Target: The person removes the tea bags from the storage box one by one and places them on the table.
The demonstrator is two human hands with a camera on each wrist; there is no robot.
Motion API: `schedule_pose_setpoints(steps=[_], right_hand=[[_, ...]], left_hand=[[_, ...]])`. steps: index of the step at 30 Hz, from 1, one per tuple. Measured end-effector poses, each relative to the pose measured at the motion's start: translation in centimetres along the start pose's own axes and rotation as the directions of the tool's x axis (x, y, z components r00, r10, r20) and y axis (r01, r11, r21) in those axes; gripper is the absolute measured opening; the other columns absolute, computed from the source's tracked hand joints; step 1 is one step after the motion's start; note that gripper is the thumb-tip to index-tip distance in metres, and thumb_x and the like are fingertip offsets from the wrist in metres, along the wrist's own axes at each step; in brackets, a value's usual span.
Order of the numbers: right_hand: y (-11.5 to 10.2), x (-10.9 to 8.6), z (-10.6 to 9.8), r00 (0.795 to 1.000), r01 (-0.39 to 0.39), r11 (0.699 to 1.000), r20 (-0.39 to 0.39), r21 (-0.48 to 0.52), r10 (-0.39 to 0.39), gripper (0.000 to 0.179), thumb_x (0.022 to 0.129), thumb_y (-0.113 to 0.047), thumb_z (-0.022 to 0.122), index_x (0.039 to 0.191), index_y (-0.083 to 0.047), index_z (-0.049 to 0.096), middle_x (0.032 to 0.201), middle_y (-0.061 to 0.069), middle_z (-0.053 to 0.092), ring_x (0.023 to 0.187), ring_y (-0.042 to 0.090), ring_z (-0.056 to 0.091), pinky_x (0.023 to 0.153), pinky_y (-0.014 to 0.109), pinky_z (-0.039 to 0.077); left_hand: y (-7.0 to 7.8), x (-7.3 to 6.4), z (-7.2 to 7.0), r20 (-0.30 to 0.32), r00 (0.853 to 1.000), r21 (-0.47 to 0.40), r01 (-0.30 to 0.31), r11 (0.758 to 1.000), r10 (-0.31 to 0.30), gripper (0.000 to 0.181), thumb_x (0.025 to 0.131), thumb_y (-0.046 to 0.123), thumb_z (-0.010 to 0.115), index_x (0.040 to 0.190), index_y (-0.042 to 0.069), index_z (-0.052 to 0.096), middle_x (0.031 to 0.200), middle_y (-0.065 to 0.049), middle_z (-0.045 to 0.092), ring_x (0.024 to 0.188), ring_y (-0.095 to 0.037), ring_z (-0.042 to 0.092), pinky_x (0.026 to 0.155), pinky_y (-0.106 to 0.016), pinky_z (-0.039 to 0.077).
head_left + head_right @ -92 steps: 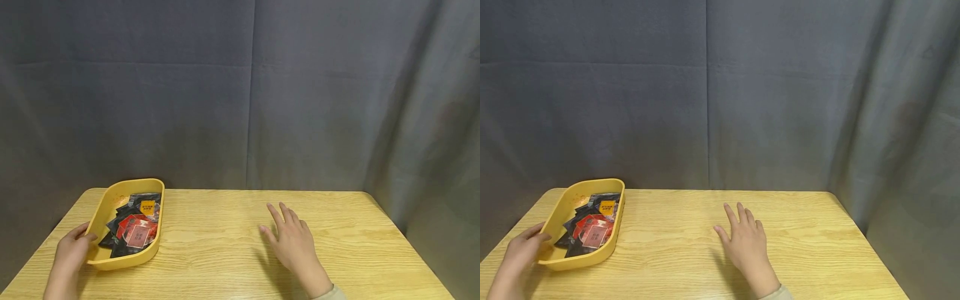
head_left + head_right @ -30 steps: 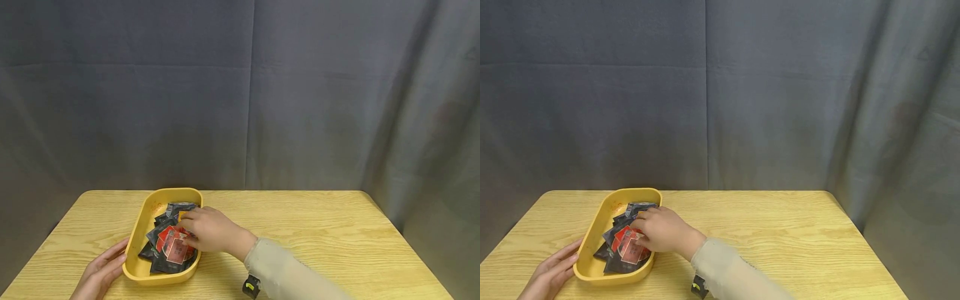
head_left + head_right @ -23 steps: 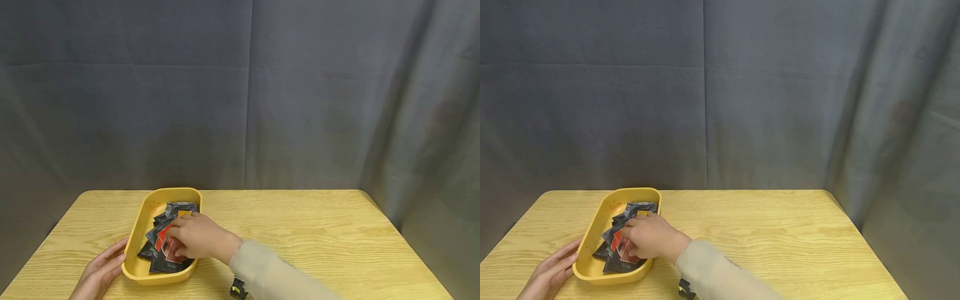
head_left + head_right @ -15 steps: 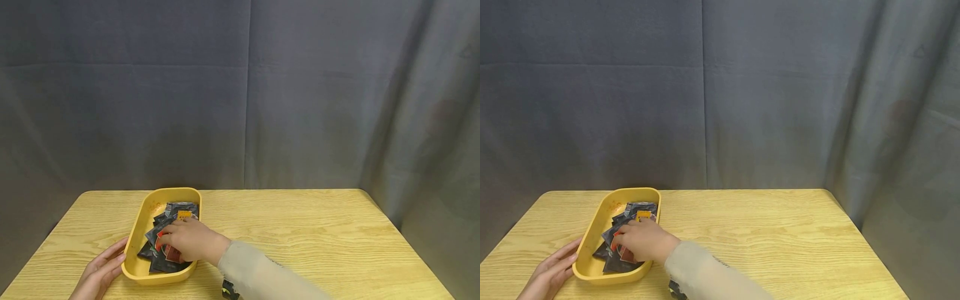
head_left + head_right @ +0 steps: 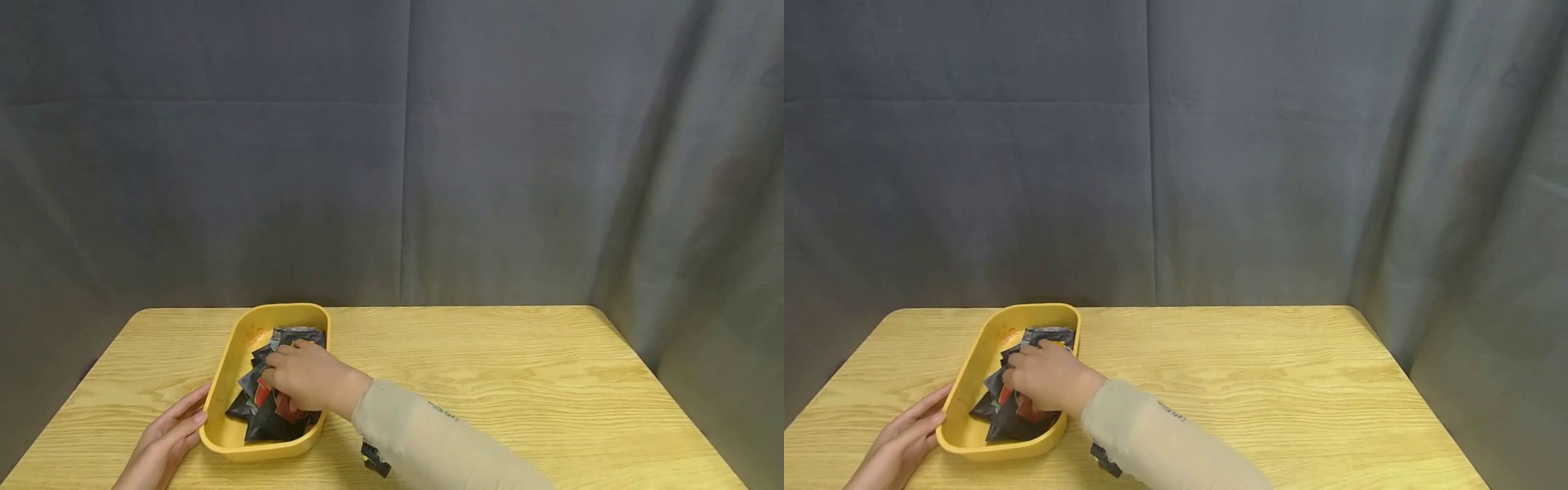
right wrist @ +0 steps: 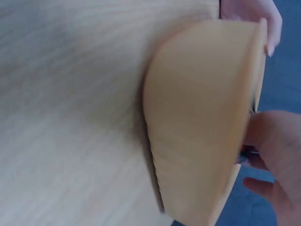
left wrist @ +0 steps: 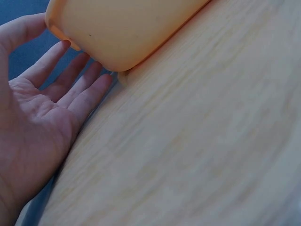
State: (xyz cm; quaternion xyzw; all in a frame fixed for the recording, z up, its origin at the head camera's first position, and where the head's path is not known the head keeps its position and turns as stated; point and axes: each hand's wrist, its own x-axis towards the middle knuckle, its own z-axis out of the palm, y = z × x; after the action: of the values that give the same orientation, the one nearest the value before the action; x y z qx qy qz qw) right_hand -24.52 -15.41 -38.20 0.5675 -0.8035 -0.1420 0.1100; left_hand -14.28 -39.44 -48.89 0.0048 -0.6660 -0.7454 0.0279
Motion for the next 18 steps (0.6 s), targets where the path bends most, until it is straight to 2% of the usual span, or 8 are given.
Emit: schedule_pose_setpoints(steps=[3, 6, 9, 13, 18], right_hand=[[0.5, 0.2, -0.5, 0.999, -0.017, 0.999, 0.049, 0.042, 0.015, 0.033, 0.082, -0.033, 0.082, 0.113, -0.032, 0.071, 0.104, -0.018, 0.067, 0.093, 0.002, 0.06, 0.083, 0.022, 0.049], [1.0, 0.3, -0.8, 0.997, -0.035, 0.996, 0.066, 0.088, 0.029, 0.027, 0.082, -0.032, 0.082, 0.108, -0.032, 0.073, 0.093, -0.019, 0.069, 0.081, 0.002, 0.061, 0.073, 0.021, 0.051], [1.6, 0.2, -1.0, 0.998, -0.046, 0.99, 0.047, 0.13, 0.041, 0.023, 0.084, -0.032, 0.08, 0.105, -0.03, 0.073, 0.088, -0.017, 0.069, 0.077, 0.002, 0.061, 0.07, 0.021, 0.051], [2.7, -0.1, -1.7, 0.998, -0.068, 0.975, 0.01, 0.212, 0.067, 0.025, 0.087, -0.032, 0.078, 0.11, -0.027, 0.072, 0.09, -0.013, 0.07, 0.081, 0.002, 0.064, 0.072, 0.022, 0.052], [4.6, -0.7, -3.0, 0.992, -0.1, 0.941, -0.036, 0.323, 0.117, 0.014, 0.091, -0.028, 0.074, 0.099, -0.02, 0.066, 0.075, -0.009, 0.061, 0.067, 0.006, 0.056, 0.064, 0.025, 0.049]], left_hand=[[0.0, -0.1, -0.2, -0.011, 1.0, -0.008, 0.007, 1.0, -0.007, 0.034, 0.105, 0.01, 0.047, 0.123, 0.037, 0.059, 0.124, 0.022, 0.059, 0.111, 0.002, 0.058, 0.086, -0.022, 0.053], [-0.1, -0.3, -0.3, -0.003, 1.0, -0.016, -0.003, 1.0, 0.003, 0.035, 0.105, 0.009, 0.046, 0.122, 0.037, 0.06, 0.124, 0.021, 0.059, 0.112, 0.002, 0.058, 0.086, -0.022, 0.053], [-0.1, -0.3, -0.2, -0.007, 1.0, -0.012, 0.001, 1.0, -0.001, 0.034, 0.105, 0.01, 0.046, 0.124, 0.035, 0.059, 0.124, 0.021, 0.059, 0.112, 0.002, 0.058, 0.087, -0.022, 0.053], [0.1, -0.3, 0.1, -0.024, 0.999, -0.004, 0.025, 1.0, -0.025, 0.031, 0.106, 0.013, 0.047, 0.127, 0.033, 0.058, 0.124, 0.022, 0.059, 0.112, 0.002, 0.058, 0.087, -0.021, 0.053], [0.3, -0.4, 0.4, -0.009, 1.0, -0.009, 0.008, 1.0, -0.009, 0.032, 0.106, 0.011, 0.046, 0.129, 0.031, 0.058, 0.126, 0.02, 0.059, 0.113, 0.001, 0.057, 0.088, -0.022, 0.052]])
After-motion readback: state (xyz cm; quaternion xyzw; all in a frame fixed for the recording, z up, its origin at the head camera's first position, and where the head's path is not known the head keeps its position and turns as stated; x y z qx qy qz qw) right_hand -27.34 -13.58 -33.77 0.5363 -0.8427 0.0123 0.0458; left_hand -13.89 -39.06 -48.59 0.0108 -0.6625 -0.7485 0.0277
